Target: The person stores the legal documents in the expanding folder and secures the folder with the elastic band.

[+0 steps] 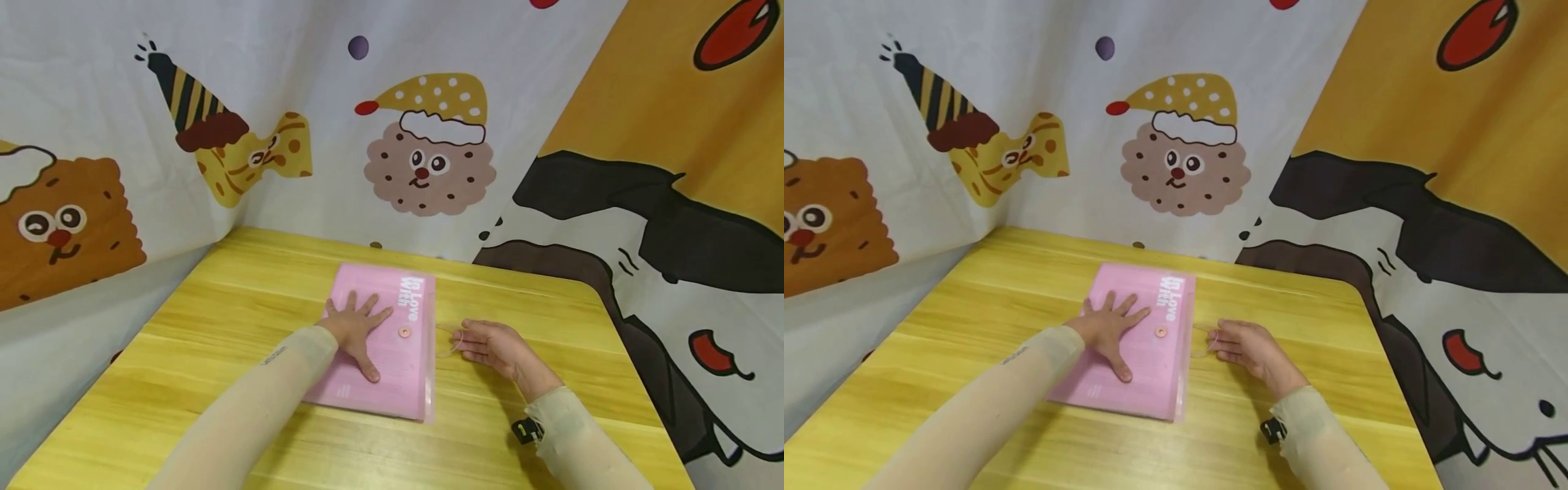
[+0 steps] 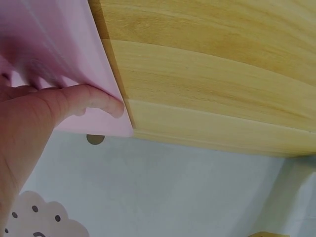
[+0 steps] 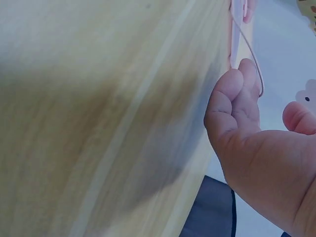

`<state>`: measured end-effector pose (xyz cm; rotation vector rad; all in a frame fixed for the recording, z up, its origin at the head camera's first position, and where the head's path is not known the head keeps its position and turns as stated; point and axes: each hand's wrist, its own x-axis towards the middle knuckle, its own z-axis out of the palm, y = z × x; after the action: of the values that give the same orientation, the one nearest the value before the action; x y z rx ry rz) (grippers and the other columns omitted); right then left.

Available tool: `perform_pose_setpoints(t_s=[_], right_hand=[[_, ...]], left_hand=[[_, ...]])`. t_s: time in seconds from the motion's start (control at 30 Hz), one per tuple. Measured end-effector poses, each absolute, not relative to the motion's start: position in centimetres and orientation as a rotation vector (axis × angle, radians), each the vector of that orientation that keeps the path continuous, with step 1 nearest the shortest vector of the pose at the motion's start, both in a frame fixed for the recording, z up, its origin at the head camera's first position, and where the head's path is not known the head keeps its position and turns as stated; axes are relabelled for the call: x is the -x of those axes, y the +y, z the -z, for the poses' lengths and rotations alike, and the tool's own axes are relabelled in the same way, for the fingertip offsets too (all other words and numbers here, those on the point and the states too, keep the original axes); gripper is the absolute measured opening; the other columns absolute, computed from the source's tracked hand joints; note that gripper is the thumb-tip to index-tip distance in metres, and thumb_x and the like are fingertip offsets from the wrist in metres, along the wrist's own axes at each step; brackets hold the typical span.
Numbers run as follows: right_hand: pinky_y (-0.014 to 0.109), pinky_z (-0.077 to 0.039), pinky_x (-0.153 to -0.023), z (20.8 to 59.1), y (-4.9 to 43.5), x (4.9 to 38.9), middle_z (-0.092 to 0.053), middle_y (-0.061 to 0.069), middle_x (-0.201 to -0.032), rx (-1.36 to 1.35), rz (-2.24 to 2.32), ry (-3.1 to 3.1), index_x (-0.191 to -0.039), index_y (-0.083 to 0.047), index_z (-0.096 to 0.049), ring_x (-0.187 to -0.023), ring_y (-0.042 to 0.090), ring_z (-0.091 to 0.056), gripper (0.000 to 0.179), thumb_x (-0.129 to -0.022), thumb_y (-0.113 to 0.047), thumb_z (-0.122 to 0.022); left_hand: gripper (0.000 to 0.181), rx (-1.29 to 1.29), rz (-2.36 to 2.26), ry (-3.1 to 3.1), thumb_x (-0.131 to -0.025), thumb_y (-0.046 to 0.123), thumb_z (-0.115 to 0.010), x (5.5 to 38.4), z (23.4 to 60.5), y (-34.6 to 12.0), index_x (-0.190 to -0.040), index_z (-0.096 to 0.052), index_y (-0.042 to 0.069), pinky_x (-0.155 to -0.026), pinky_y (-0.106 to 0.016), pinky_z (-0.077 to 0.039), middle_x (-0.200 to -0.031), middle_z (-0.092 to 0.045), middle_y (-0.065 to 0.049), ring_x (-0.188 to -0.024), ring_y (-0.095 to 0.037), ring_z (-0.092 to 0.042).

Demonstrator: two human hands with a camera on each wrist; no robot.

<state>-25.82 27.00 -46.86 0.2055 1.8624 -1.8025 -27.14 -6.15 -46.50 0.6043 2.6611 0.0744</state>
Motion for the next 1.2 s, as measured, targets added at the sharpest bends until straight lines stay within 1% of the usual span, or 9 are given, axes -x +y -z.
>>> perform_pose_setpoints(t_s=[0.13, 0.23, 0.43, 0.6, 0.73, 0.83, 0.93, 1.1, 1.2], right_hand=[[0.043, -0.051, -0.101, 46.4, 26.5, 25.8, -0.062, 0.017, -0.134, -0.192, 1.824, 1.846, -0.144, 0.001, -0.036, -0.111, 0.025, -0.067, 0.058, -0.101, -0.032, -0.054], [0.044, -0.05, -0.104, 46.0, 26.2, 25.8, -0.059, 0.017, -0.138, -0.166, 1.827, 1.843, -0.148, 0.001, -0.033, -0.114, 0.026, -0.067, 0.061, -0.101, -0.033, -0.054], [0.042, -0.049, -0.105, 45.4, 25.3, 25.8, -0.051, 0.019, -0.146, -0.118, 1.832, 1.815, -0.152, -0.001, -0.028, -0.123, 0.032, -0.061, 0.06, -0.103, -0.027, -0.05], [0.042, -0.049, -0.105, 45.3, 24.5, 25.7, -0.051, 0.018, -0.146, -0.103, 1.847, 1.815, -0.151, -0.001, -0.033, -0.129, 0.037, -0.056, 0.056, -0.102, -0.021, -0.052], [0.04, -0.052, -0.101, 45.4, 23.7, 25.7, -0.054, 0.017, -0.144, -0.075, 1.836, 1.861, -0.146, -0.001, -0.039, -0.124, 0.035, -0.06, 0.051, -0.099, -0.014, -0.057], [0.038, -0.055, -0.097, 45.6, 23.4, 25.7, -0.056, 0.016, -0.141, -0.054, 1.843, 1.903, -0.142, -0.001, -0.044, -0.116, 0.03, -0.066, 0.049, -0.096, -0.008, -0.06], [0.034, -0.058, -0.089, 45.9, 23.1, 25.8, -0.061, 0.013, -0.136, -0.055, 1.875, 1.936, -0.138, -0.001, -0.049, -0.105, 0.023, -0.07, 0.048, -0.093, -0.005, -0.064], [0.028, -0.059, -0.079, 46.3, 22.3, 26.0, -0.066, 0.01, -0.129, -0.066, 1.884, 2.033, -0.134, 0.001, -0.054, -0.093, 0.016, -0.072, 0.048, -0.089, -0.001, -0.068], [0.028, -0.059, -0.078, 46.5, 21.8, 26.2, -0.067, 0.012, -0.127, -0.081, 1.864, 2.109, -0.131, 0.001, -0.058, -0.09, 0.014, -0.071, 0.046, -0.086, 0.001, -0.069]], left_hand=[[0.145, -0.608, -0.077, 2.667, -0.04, 0.085, -0.075, 27.1, 46.5, -6.2, -0.158, -0.003, 0.042, -0.107, -0.081, -0.004, -0.167, 0.007, -0.003, -0.15, -0.049, 0.007], [0.145, -0.605, -0.084, 2.669, -0.04, 0.085, -0.076, 27.1, 46.5, -6.3, -0.158, -0.003, 0.042, -0.107, -0.081, -0.004, -0.167, 0.007, -0.003, -0.15, -0.049, 0.007], [0.144, -0.623, -0.106, 2.67, -0.041, 0.083, -0.077, 27.0, 46.4, -6.3, -0.158, -0.004, 0.04, -0.108, -0.081, -0.003, -0.168, 0.007, -0.004, -0.15, -0.05, 0.007], [0.144, -0.635, -0.103, 2.675, -0.041, 0.083, -0.077, 27.1, 46.4, -6.3, -0.158, -0.004, 0.042, -0.108, -0.081, -0.003, -0.168, 0.007, -0.004, -0.15, -0.05, 0.007], [0.145, -0.618, -0.087, 2.673, -0.04, 0.085, -0.076, 27.1, 46.6, -6.6, -0.158, -0.003, 0.043, -0.108, -0.081, -0.004, -0.167, 0.008, -0.002, -0.15, -0.049, 0.008], [0.145, -0.613, -0.079, 2.672, -0.04, 0.086, -0.075, 27.1, 46.6, -6.5, -0.158, -0.002, 0.043, -0.108, -0.081, -0.004, -0.167, 0.009, -0.002, -0.15, -0.049, 0.008], [0.145, -0.606, -0.074, 2.677, -0.039, 0.085, -0.075, 27.1, 46.5, -6.5, -0.158, -0.002, 0.043, -0.108, -0.081, -0.004, -0.167, 0.008, -0.002, -0.15, -0.049, 0.008], [0.145, -0.604, -0.07, 2.676, -0.04, 0.086, -0.075, 27.1, 46.5, -6.5, -0.157, -0.001, 0.044, -0.108, -0.081, -0.004, -0.167, 0.009, -0.001, -0.15, -0.049, 0.007], [0.145, -0.607, -0.072, 2.675, -0.04, 0.086, -0.074, 27.0, 46.6, -6.5, -0.157, -0.001, 0.044, -0.108, -0.081, -0.005, -0.167, 0.009, -0.001, -0.15, -0.049, 0.007]])
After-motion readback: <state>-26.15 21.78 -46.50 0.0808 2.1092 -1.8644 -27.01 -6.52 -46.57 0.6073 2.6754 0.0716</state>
